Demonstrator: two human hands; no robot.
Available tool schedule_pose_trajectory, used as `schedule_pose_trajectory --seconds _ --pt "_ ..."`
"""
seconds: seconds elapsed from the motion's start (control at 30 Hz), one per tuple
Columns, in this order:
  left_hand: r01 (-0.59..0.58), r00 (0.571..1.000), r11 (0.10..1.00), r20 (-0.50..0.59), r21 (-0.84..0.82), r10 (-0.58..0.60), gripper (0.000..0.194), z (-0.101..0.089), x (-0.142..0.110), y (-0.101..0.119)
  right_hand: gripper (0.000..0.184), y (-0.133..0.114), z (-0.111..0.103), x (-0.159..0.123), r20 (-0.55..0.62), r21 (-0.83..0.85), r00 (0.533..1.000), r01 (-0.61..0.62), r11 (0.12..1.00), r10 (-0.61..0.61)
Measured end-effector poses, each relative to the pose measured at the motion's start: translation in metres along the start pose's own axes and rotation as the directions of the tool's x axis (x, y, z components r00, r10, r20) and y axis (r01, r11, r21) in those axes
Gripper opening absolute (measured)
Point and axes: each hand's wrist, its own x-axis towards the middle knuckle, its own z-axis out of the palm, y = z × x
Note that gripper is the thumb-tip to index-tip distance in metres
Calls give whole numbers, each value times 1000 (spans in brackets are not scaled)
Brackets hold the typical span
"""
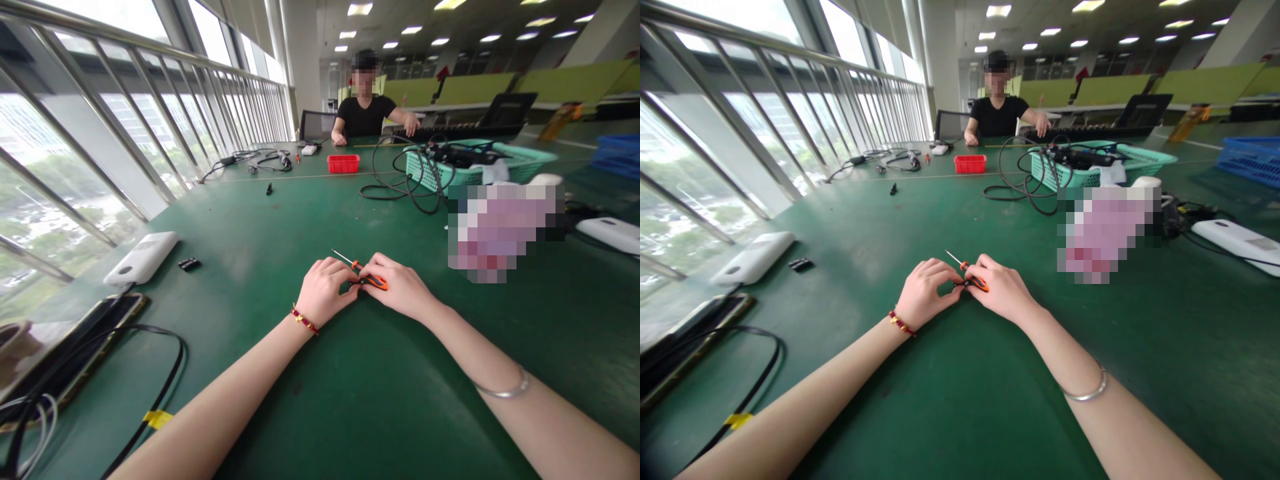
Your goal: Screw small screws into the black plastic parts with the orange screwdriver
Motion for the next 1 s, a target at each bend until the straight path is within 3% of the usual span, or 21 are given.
schedule_pose_trajectory --seconds 0.37,0.63,1.0 --pt "33 997 998 66 49 -37 5 -1 0 1 8 0 -4 1 -62 173 997 -29 985 40" --pt "4 999 998 53 60 -7 7 1 0 1 9 1 4 1 -46 194 998 -32 980 41" --pt "47 996 998 75 45 -50 6 0 1 2 11 7 11 6 11 377 992 -124 918 130"
